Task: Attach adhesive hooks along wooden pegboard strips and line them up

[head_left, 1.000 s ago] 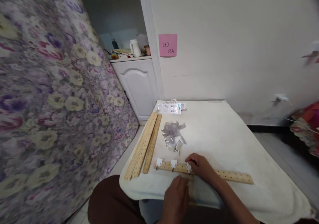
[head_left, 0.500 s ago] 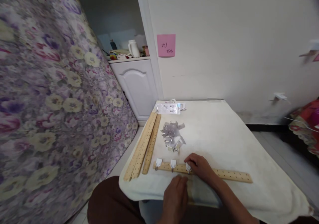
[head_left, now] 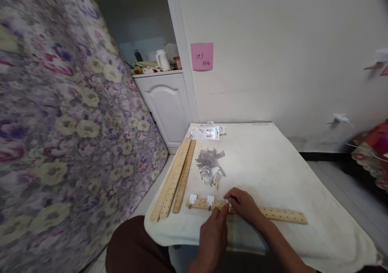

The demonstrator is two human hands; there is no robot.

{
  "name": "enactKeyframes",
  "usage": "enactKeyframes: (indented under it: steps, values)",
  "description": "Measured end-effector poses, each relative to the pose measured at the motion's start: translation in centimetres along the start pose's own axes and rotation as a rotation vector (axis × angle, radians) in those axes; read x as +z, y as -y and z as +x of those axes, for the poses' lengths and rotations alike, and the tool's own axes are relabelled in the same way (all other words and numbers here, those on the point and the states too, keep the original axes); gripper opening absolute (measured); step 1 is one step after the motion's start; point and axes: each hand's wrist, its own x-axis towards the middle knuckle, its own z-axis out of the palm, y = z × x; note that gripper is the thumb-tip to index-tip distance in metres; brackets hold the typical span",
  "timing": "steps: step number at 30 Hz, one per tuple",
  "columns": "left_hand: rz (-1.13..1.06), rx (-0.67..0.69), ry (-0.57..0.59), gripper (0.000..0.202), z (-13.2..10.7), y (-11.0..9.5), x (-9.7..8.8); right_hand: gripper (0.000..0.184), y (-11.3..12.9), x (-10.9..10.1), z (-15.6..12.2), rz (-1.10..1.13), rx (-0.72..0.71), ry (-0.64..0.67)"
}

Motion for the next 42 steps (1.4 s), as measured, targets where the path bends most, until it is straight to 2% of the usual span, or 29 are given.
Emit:
enactKeyframes:
  steps: [10, 18, 31, 42]
  values:
    - [0.077, -0.006, 0.012, 0.056, 0.2, 0.3, 0.5, 0.024, 0.0, 0.0, -0.1, 0.005, 0.003, 0.014]
    - [0.072, 0.011, 0.007, 0.054, 0.4, 0.5, 0.6, 0.027, -0.7, -0.7, -0.3, 0.103, -0.062, 0.106]
    - [0.053, 0.001, 0.026, 0.056, 0.4, 0.7, 0.5, 0.027, -1.0, -0.8, 0.5, 0.158, -0.021, 0.181]
    - [0.025, 0.014, -0.018, 0.055, 0.0, 0.8, 0.4, 0.037, -1.4, -0.8, 0.2, 0.248, -0.08, 0.191]
